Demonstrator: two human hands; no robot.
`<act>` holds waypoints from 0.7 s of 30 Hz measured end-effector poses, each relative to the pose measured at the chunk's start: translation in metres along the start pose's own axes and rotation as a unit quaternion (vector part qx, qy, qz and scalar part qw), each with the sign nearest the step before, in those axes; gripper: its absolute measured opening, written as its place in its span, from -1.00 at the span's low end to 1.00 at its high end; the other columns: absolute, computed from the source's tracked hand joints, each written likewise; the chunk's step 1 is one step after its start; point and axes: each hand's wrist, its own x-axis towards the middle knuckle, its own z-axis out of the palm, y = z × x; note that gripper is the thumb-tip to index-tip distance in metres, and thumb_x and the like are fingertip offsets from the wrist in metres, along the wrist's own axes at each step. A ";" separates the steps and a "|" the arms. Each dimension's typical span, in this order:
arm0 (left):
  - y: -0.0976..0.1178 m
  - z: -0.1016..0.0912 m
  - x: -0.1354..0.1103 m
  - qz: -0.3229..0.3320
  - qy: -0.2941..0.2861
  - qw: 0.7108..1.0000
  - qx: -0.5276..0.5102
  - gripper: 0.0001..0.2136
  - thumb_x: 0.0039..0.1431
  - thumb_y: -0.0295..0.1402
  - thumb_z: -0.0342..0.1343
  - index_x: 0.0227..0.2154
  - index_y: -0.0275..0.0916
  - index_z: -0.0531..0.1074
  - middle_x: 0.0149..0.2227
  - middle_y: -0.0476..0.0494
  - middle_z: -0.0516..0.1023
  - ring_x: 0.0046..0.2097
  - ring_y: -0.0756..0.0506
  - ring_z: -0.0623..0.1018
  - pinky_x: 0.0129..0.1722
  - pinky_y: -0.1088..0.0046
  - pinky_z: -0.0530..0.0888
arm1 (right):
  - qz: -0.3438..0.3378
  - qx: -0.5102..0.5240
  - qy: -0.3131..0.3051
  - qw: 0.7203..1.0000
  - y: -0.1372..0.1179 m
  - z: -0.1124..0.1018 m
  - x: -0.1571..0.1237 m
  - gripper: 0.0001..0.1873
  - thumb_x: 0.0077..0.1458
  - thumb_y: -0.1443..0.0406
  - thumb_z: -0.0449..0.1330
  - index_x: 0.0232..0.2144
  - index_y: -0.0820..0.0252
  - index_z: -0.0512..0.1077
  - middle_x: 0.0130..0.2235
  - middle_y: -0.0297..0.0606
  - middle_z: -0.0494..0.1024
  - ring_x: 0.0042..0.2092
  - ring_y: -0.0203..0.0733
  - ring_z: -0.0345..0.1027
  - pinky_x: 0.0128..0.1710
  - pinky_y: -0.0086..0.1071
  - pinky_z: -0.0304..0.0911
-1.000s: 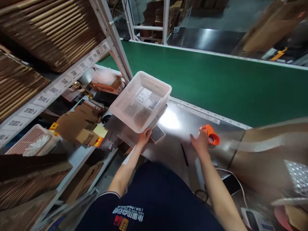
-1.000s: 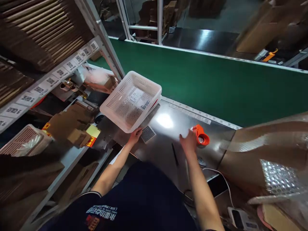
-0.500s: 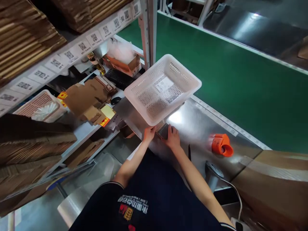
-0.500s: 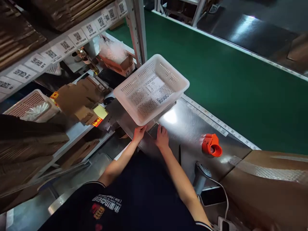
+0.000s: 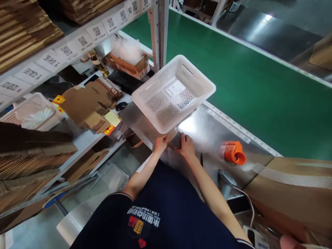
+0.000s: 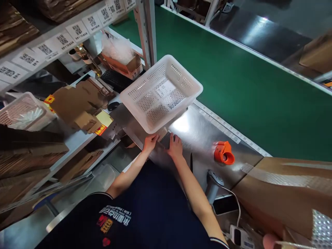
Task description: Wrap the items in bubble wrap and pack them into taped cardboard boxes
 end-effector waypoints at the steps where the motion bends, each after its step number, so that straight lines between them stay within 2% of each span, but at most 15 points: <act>1: 0.003 0.001 -0.005 0.012 -0.009 1.000 0.015 -0.73 0.39 -0.32 0.07 -0.14 -0.28 0.68 -0.14 -0.24 0.74 -0.11 -0.20 0.70 -0.06 0.31 0.58 | 0.001 0.000 0.001 1.000 -0.001 0.000 0.000 0.09 -0.04 0.22 0.43 0.42 0.43 0.04 0.25 0.29 0.30 0.21 0.34 0.22 0.17 0.04 0.28; 7: 0.016 0.004 -0.026 0.082 -0.064 0.986 0.133 -0.65 0.38 -0.36 0.08 0.17 -0.19 0.54 0.14 -0.26 0.62 0.11 -0.31 0.63 0.15 0.10 0.54 | 0.002 0.008 0.019 1.000 0.000 0.001 -0.004 0.06 0.02 0.19 0.41 0.42 0.50 0.04 0.27 0.33 0.29 0.24 0.33 0.21 0.21 0.04 0.27; 11: 0.018 0.003 -0.030 0.133 -0.088 0.963 0.215 -0.61 0.41 -0.36 0.03 0.24 -0.15 0.47 0.25 -0.20 0.53 0.18 -0.25 0.58 0.17 0.19 0.54 | -0.004 0.033 0.032 0.999 0.000 0.010 -0.004 0.01 0.11 0.11 0.32 0.42 0.47 0.03 0.30 0.32 0.27 0.28 0.34 0.18 0.24 0.08 0.23; 14: 0.021 0.004 -0.033 0.170 -0.073 0.930 0.319 -0.62 0.43 -0.31 0.02 0.23 -0.12 0.46 0.25 -0.21 0.52 0.16 -0.22 0.58 0.16 0.22 0.55 | -0.020 0.074 0.024 0.997 0.008 0.013 -0.003 0.09 0.09 -0.01 0.31 0.44 0.42 -0.03 0.38 0.33 0.16 0.38 0.40 0.04 0.30 0.17 0.14; 16: 0.024 0.006 -0.038 0.188 -0.044 0.911 0.365 -0.59 0.39 -0.23 0.09 0.24 -0.15 0.45 0.28 -0.27 0.47 0.19 -0.27 0.54 0.18 0.16 0.52 | -0.020 0.108 0.035 0.993 0.030 0.008 -0.008 0.17 0.05 -0.11 0.30 0.46 0.37 -0.07 0.45 0.29 0.02 0.46 0.39 -0.11 0.34 0.20 0.08; 17: 0.025 0.008 -0.041 0.199 -0.032 0.903 0.379 -0.54 0.36 -0.17 0.14 0.25 -0.17 0.44 0.29 -0.32 0.44 0.22 -0.30 0.51 0.20 0.13 0.50 | 0.001 0.121 0.054 0.991 0.048 0.003 -0.014 0.19 0.04 -0.15 0.28 0.46 0.35 -0.08 0.47 0.26 -0.02 0.48 0.36 -0.16 0.36 0.19 0.05; 19: 0.029 0.014 -0.047 0.211 -0.019 0.895 0.393 -0.40 0.27 -0.04 0.21 0.28 -0.24 0.39 0.28 -0.38 0.42 0.24 -0.35 0.47 0.22 0.08 0.47 | 0.096 0.125 0.108 0.981 0.097 -0.013 -0.029 0.13 0.08 -0.15 0.23 0.45 0.40 -0.05 0.46 0.29 0.01 0.47 0.31 -0.12 0.36 0.16 0.06; 21: 0.031 0.022 -0.053 0.204 -0.018 0.895 0.396 -0.26 0.16 0.04 0.28 0.30 -0.29 0.34 0.25 -0.42 0.43 0.23 -0.38 0.46 0.23 0.05 0.45 | 0.236 0.084 0.147 0.957 0.153 -0.031 -0.046 -0.03 0.15 -0.05 0.17 0.35 0.59 0.12 0.34 0.47 0.22 0.39 0.37 0.09 0.31 0.18 0.12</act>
